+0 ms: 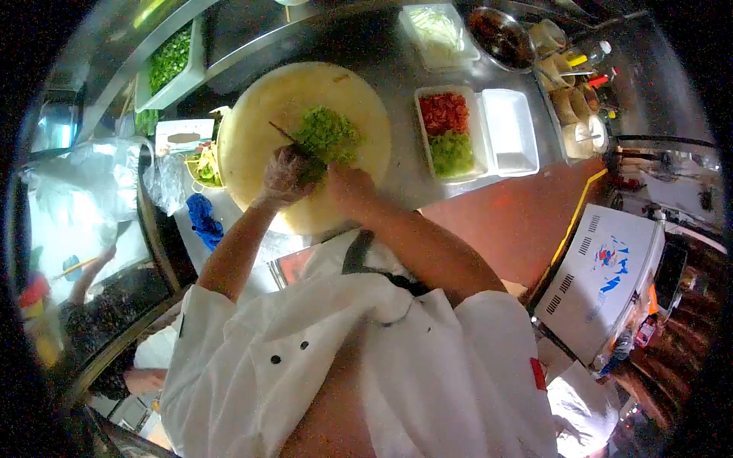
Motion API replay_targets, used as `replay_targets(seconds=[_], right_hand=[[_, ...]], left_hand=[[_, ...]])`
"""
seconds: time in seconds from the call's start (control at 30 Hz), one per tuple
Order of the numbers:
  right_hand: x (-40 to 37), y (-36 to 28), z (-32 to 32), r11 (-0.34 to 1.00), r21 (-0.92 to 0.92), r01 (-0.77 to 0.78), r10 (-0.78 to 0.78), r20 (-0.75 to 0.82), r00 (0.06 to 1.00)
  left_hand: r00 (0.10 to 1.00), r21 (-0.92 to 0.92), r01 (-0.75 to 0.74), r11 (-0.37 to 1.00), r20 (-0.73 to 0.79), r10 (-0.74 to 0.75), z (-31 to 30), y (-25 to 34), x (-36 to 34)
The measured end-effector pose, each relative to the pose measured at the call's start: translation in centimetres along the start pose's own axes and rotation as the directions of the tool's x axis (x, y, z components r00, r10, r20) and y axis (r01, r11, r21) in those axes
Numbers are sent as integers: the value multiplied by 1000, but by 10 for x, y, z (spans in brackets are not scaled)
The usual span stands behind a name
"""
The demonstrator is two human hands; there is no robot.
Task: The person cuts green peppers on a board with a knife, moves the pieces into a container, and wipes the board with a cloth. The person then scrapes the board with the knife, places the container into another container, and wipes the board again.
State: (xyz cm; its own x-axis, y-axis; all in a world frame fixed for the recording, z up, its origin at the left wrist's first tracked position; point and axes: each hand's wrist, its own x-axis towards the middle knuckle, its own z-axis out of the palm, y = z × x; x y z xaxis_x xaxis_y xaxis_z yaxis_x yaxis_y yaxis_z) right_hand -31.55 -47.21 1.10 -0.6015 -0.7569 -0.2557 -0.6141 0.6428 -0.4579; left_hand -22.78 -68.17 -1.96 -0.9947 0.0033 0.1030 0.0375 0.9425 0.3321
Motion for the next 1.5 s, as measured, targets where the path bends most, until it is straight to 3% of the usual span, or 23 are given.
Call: replay_targets(seconds=[0.07,0.17,0.23,0.3,0.37,0.47,0.57,0.6,0.63,0.7,0.77,0.8,0.87,0.93,1.0,1.07,1.17,1.23,1.27,1.37,1.43,1.5], right_hand=[[-3,3,-4,1000,-7,16,-17,-38,999],[-13,-3,-27,997,70,-14,11,39,999],[-28,-19,-50,999,53,-1,-6,137,991],[-35,-25,-44,999,32,17,-21,129,991],[-31,-27,-31,999,11,34,-35,120,992],[-14,-20,5,999,27,43,-45,48,998],[-5,-14,12,1000,-23,-7,8,32,999],[-6,-7,7,999,52,-15,14,24,1000],[-4,-1,1,992,122,-16,14,18,1000],[-17,-13,-16,997,76,-25,21,60,998],[-32,-26,-33,999,32,-31,28,87,996],[-40,-31,-39,1000,26,7,-10,113,994],[-40,-33,-30,999,19,49,-51,144,988],[-25,-28,8,995,-39,90,-89,42,995],[-12,-27,19,996,-39,82,-80,40,996],[-6,-28,13,996,-42,77,-76,29,997],[-7,-28,-17,997,15,73,-74,67,995],[-27,-42,-36,997,35,-66,58,194,979],[-36,-43,-34,998,33,-63,55,201,978],[-41,-43,-21,998,11,70,-71,191,979],[-30,-36,16,990,-31,140,-139,21,990],[-16,-35,27,991,-38,127,-126,27,992]], left_hand=[[996,-76,-47,996,-77,41,2,-4,-1],[985,-20,-33,999,-168,29,-1,-5,-9],[983,-11,-63,998,-172,60,-8,-10,-12],[978,4,-102,995,-180,101,-9,-12,-13],[997,-35,-14,999,-77,12,-7,-10,-16],[999,-63,7,998,-35,-9,-1,-16,-21],[999,40,35,999,-23,-35,-2,-9,-23],[999,41,36,999,-31,-35,-4,-8,-22],[997,46,31,998,-71,-28,-7,-7,-20],[995,39,47,998,-93,-43,-2,-7,-34],[963,-115,-54,992,-268,22,4,-14,-39],[962,-114,-48,992,-273,15,2,-14,-40],[996,-20,50,999,-75,-51,-16,-1,-41],[997,-20,54,998,-54,-55,-11,-5,-41],[998,-19,55,998,-31,-55,-5,-7,-43],[990,-11,-2,1000,-139,0,-4,-11,-43],[985,-8,-21,1000,-169,20,-4,-14,-46],[978,-53,-32,998,-206,20,-5,-14,-56],[968,-83,-60,995,-248,37,-6,-14,-58],[990,-77,1,997,-138,-11,-2,-10,-60],[986,-70,-16,997,-166,4,0,-10,-61],[981,-55,-34,998,-195,23,2,-11,-61]])
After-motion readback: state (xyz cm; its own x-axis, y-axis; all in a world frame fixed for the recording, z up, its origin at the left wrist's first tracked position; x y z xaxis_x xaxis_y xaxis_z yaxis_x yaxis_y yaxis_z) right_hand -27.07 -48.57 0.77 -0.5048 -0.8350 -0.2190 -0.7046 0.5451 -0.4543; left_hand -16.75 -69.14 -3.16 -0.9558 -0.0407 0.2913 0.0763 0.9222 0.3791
